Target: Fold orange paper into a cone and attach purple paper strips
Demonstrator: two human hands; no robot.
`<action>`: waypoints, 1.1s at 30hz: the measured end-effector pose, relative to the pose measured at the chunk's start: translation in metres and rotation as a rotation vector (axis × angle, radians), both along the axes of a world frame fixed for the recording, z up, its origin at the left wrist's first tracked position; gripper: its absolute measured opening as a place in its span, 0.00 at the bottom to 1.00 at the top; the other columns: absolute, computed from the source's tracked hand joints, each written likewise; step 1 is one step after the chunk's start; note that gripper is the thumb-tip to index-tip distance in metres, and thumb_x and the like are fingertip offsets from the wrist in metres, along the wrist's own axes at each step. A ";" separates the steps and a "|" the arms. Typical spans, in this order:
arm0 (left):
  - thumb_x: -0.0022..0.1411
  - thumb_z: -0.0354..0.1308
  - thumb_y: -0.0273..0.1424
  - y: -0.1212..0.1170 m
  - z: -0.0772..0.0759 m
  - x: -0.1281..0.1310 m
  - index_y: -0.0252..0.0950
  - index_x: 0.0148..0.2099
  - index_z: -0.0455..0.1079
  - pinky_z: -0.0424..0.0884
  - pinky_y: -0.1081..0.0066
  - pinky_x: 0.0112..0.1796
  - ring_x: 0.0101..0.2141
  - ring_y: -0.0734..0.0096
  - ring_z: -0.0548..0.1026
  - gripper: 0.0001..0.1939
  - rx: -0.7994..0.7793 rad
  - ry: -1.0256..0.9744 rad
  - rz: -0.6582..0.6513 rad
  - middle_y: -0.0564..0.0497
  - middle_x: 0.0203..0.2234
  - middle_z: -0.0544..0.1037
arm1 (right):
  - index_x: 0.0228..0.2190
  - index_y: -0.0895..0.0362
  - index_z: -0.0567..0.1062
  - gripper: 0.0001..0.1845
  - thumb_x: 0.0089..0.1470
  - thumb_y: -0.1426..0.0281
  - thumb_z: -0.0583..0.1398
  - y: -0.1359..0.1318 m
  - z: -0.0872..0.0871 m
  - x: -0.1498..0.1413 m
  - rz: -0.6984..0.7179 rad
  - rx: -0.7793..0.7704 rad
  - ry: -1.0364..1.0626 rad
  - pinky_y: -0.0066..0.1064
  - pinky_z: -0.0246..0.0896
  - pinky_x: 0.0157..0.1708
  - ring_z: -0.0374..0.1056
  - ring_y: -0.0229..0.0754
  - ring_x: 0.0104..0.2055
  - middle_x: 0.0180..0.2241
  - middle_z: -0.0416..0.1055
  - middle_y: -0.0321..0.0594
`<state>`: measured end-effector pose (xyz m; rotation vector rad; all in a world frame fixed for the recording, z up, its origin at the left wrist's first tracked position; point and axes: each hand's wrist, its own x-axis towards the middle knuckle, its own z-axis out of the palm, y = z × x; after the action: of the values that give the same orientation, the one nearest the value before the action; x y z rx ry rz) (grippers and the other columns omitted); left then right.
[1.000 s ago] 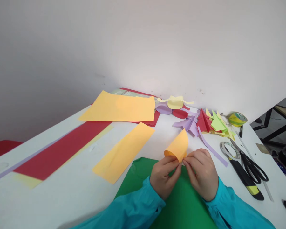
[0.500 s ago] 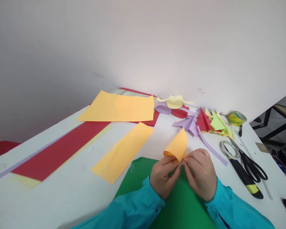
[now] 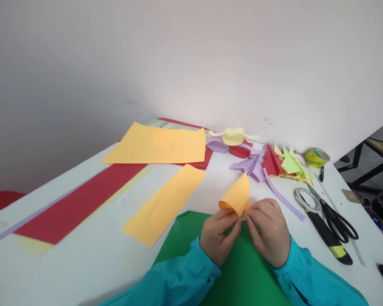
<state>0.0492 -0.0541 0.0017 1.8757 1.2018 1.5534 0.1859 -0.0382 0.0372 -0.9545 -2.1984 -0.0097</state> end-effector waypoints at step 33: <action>0.58 0.51 0.24 0.004 -0.006 0.004 0.32 0.30 0.73 0.72 0.74 0.27 0.26 0.71 0.73 0.10 0.126 0.166 0.024 0.46 0.23 0.73 | 0.21 0.59 0.70 0.09 0.51 0.77 0.54 -0.003 -0.001 -0.002 -0.125 0.093 -0.035 0.36 0.54 0.31 0.61 0.41 0.27 0.22 0.67 0.41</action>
<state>0.0534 -0.0505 -0.0040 2.1145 1.2245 1.5438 0.1842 -0.0412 0.0358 -1.0449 -2.1462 -0.1873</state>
